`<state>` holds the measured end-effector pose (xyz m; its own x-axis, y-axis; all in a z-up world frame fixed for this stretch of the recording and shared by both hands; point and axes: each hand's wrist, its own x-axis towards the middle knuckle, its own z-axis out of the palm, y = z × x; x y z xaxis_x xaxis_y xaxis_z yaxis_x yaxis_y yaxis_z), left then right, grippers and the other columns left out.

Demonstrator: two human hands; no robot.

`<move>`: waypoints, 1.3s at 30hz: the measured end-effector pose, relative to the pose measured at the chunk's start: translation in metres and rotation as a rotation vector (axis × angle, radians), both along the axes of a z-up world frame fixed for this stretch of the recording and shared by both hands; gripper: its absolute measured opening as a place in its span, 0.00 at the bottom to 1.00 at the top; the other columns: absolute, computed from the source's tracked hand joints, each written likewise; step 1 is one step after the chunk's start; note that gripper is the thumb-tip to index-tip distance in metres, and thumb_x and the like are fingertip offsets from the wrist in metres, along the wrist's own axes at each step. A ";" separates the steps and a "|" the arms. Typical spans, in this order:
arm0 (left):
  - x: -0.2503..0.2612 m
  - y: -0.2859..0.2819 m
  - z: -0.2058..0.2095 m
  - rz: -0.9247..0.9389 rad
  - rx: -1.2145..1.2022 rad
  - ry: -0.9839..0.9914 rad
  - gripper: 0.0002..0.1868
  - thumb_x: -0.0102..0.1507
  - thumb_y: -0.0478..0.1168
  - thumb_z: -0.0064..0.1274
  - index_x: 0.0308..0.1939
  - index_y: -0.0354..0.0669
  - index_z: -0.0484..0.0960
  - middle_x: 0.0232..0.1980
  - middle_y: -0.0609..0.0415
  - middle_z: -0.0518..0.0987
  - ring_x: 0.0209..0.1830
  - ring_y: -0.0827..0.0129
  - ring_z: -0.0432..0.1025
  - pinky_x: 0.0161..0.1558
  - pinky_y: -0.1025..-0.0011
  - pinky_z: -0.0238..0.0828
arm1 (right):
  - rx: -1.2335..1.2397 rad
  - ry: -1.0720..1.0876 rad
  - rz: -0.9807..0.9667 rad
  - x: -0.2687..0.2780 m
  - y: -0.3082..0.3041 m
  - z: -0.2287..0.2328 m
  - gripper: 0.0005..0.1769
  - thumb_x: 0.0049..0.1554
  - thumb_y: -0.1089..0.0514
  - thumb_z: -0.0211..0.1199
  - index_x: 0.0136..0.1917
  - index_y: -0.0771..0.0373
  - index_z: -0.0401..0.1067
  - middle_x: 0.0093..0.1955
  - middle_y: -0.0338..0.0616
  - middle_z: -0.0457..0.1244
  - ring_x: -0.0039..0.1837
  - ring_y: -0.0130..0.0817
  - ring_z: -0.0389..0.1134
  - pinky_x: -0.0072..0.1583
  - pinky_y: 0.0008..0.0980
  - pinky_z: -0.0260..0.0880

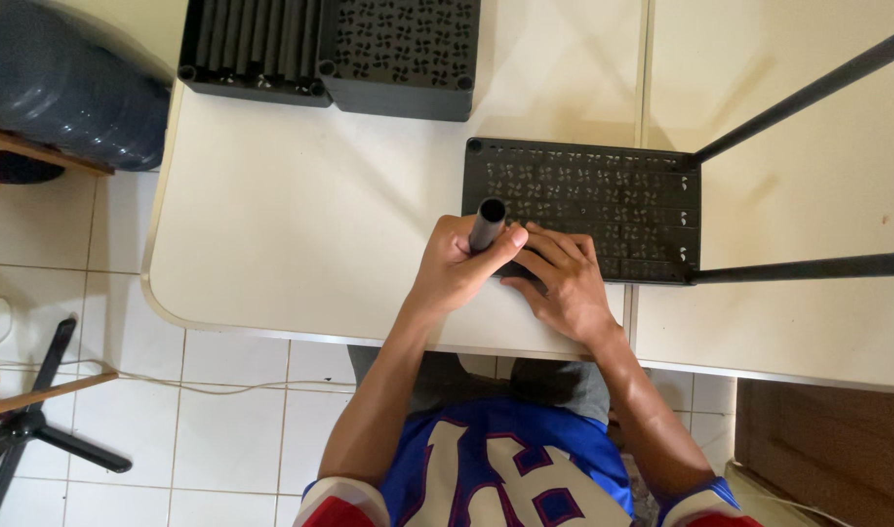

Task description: The person assembles a small plastic stool by inserting cylindrical legs into the corners of a perforated seat. They then attach horizontal support bars to connect the legs, forming a rectangular frame. The person works at a white table with additional unassembled parts nearby.

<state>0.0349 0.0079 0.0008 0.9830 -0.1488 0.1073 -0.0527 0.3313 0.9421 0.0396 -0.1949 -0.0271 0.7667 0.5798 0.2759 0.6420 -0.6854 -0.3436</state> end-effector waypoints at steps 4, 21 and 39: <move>-0.009 -0.001 0.010 0.050 0.037 -0.039 0.16 0.70 0.39 0.59 0.31 0.42 0.70 0.28 0.65 0.64 0.28 0.83 0.56 0.30 0.76 0.48 | -0.025 -0.033 -0.006 -0.004 0.003 0.006 0.25 0.50 0.53 0.74 0.61 0.57 0.76 0.71 0.44 0.65 0.73 0.39 0.63 0.66 0.43 0.58; -0.086 0.059 0.043 0.509 0.914 -0.345 0.36 0.62 0.48 0.68 0.70 0.41 0.72 0.71 0.48 0.73 0.72 0.55 0.67 0.70 0.59 0.65 | 0.124 -0.074 0.207 -0.061 0.047 0.054 0.27 0.56 0.55 0.71 0.67 0.63 0.71 0.70 0.49 0.63 0.72 0.46 0.64 0.69 0.45 0.64; -0.088 0.171 0.023 0.663 0.934 -0.250 0.27 0.63 0.44 0.66 0.65 0.46 0.76 0.69 0.50 0.75 0.69 0.55 0.69 0.66 0.59 0.67 | 0.081 0.003 0.149 -0.032 0.182 0.059 0.27 0.60 0.55 0.68 0.70 0.61 0.68 0.74 0.49 0.60 0.77 0.48 0.58 0.74 0.49 0.59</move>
<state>-0.0532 0.1790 0.0238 0.8647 0.2614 0.4289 -0.1740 -0.6452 0.7439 0.0079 -0.0127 0.0319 0.6745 0.6634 0.3240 0.7335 -0.5525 -0.3959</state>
